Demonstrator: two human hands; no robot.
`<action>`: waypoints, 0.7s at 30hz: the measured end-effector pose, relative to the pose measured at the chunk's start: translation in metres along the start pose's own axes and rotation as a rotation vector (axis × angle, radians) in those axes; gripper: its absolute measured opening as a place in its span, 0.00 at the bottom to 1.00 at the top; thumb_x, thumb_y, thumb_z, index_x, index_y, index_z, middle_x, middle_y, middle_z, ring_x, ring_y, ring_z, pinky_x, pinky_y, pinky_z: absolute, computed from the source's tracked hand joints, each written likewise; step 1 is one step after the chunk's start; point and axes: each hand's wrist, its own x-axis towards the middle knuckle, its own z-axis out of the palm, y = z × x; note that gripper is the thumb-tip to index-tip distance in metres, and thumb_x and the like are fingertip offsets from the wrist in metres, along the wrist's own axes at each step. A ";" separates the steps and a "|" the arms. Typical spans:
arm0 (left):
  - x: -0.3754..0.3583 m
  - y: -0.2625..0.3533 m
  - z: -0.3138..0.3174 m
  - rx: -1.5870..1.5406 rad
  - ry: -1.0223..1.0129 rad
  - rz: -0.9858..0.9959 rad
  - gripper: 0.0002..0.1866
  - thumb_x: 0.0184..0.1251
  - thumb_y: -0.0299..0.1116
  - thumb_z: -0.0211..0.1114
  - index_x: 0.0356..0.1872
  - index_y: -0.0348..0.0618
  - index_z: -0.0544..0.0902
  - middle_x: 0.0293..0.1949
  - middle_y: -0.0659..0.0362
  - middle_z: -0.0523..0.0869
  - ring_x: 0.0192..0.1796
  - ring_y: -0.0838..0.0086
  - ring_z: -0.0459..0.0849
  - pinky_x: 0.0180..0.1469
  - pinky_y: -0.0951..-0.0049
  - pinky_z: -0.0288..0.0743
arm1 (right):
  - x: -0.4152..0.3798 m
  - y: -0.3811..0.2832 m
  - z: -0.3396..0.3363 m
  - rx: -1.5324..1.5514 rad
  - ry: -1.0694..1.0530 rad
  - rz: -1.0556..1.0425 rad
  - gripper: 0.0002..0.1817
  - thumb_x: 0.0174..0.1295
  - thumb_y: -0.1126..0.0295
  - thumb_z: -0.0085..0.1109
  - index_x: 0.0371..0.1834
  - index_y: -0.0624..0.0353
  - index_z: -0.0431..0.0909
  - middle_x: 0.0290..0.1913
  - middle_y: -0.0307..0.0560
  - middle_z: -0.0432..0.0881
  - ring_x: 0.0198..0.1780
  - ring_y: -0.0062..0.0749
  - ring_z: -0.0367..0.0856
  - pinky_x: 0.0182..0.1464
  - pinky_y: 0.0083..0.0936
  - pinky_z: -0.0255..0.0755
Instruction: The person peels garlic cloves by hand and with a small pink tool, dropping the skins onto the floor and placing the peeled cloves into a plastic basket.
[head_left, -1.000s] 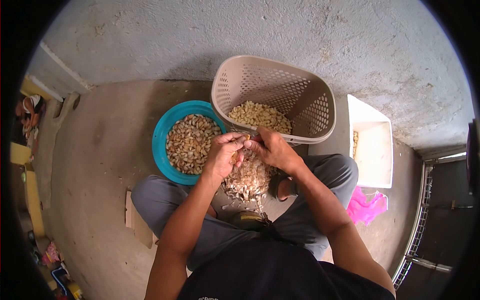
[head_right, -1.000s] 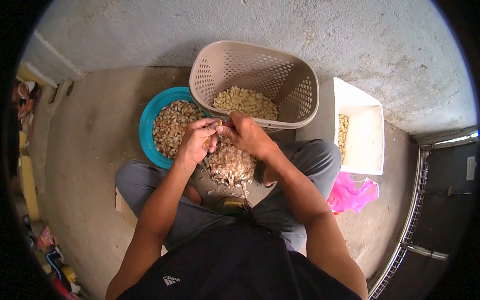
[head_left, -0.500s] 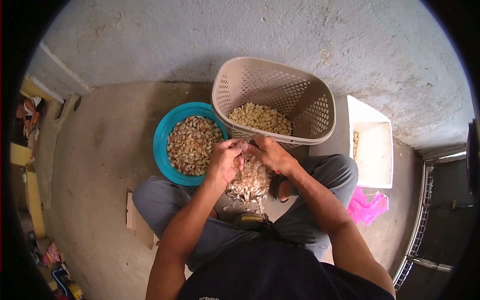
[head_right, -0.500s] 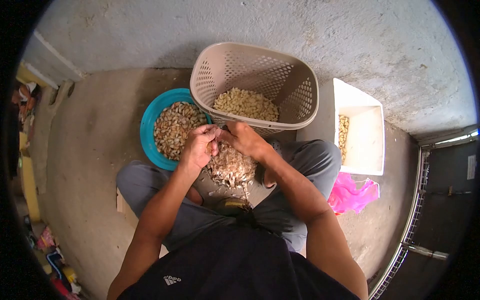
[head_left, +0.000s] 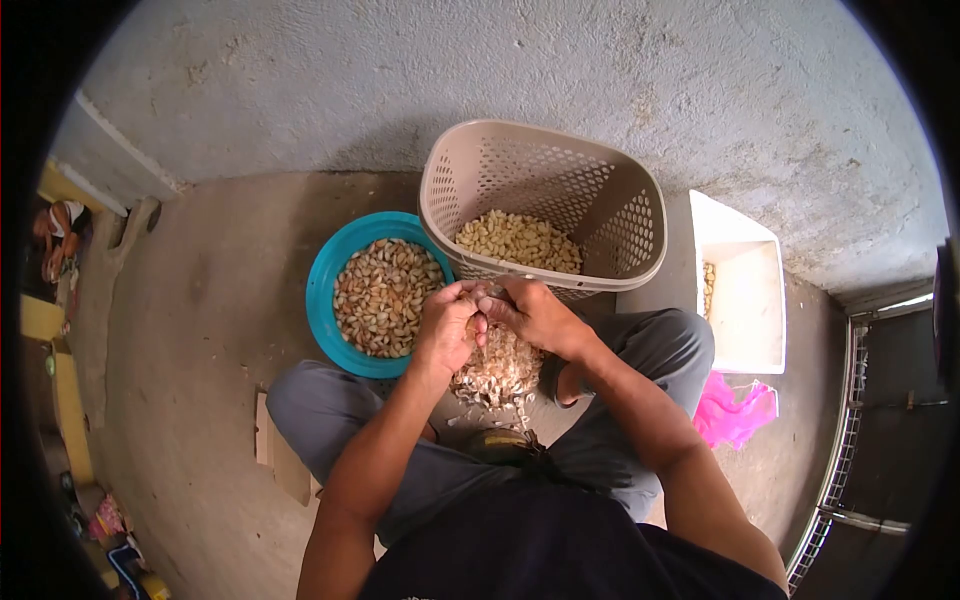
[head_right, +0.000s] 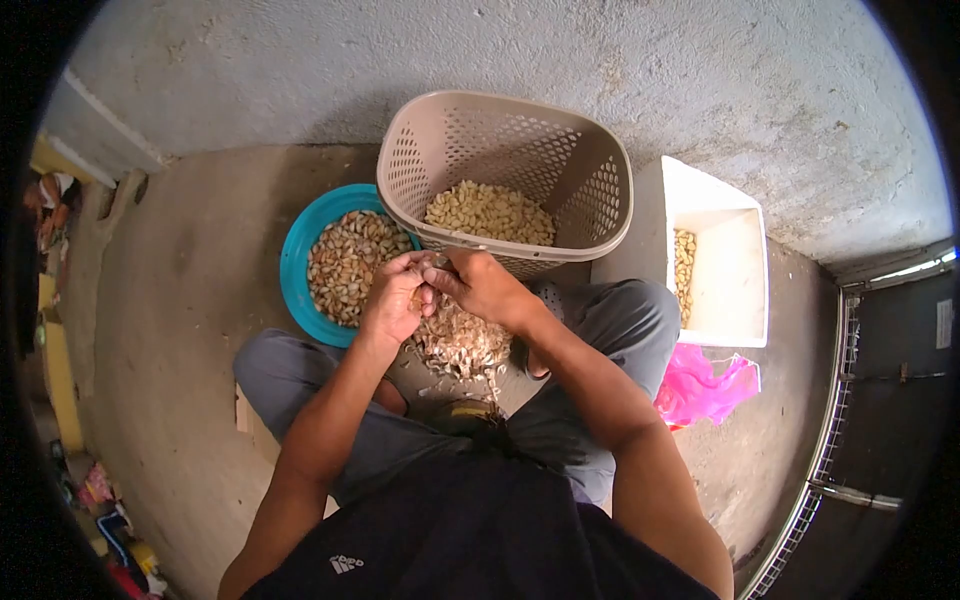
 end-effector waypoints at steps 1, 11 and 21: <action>0.001 0.001 -0.001 -0.004 -0.022 -0.005 0.07 0.76 0.25 0.61 0.49 0.34 0.82 0.30 0.58 0.85 0.20 0.77 0.78 0.17 0.72 0.71 | 0.000 0.001 -0.002 0.009 0.001 0.026 0.26 0.72 0.52 0.64 0.39 0.72 0.78 0.34 0.67 0.83 0.39 0.58 0.84 0.43 0.45 0.76; 0.003 0.012 -0.003 0.115 -0.085 -0.022 0.09 0.77 0.28 0.62 0.49 0.32 0.82 0.29 0.59 0.85 0.18 0.78 0.80 0.15 0.75 0.70 | 0.003 0.018 -0.006 -0.137 0.003 -0.030 0.31 0.70 0.45 0.66 0.38 0.70 0.76 0.33 0.66 0.82 0.35 0.56 0.82 0.40 0.45 0.74; 0.001 0.007 -0.001 0.130 -0.049 0.015 0.09 0.77 0.28 0.63 0.48 0.31 0.83 0.30 0.59 0.85 0.17 0.78 0.79 0.15 0.76 0.69 | 0.006 0.015 -0.007 -0.126 0.024 -0.053 0.31 0.69 0.44 0.67 0.36 0.69 0.76 0.31 0.63 0.80 0.34 0.56 0.81 0.39 0.44 0.74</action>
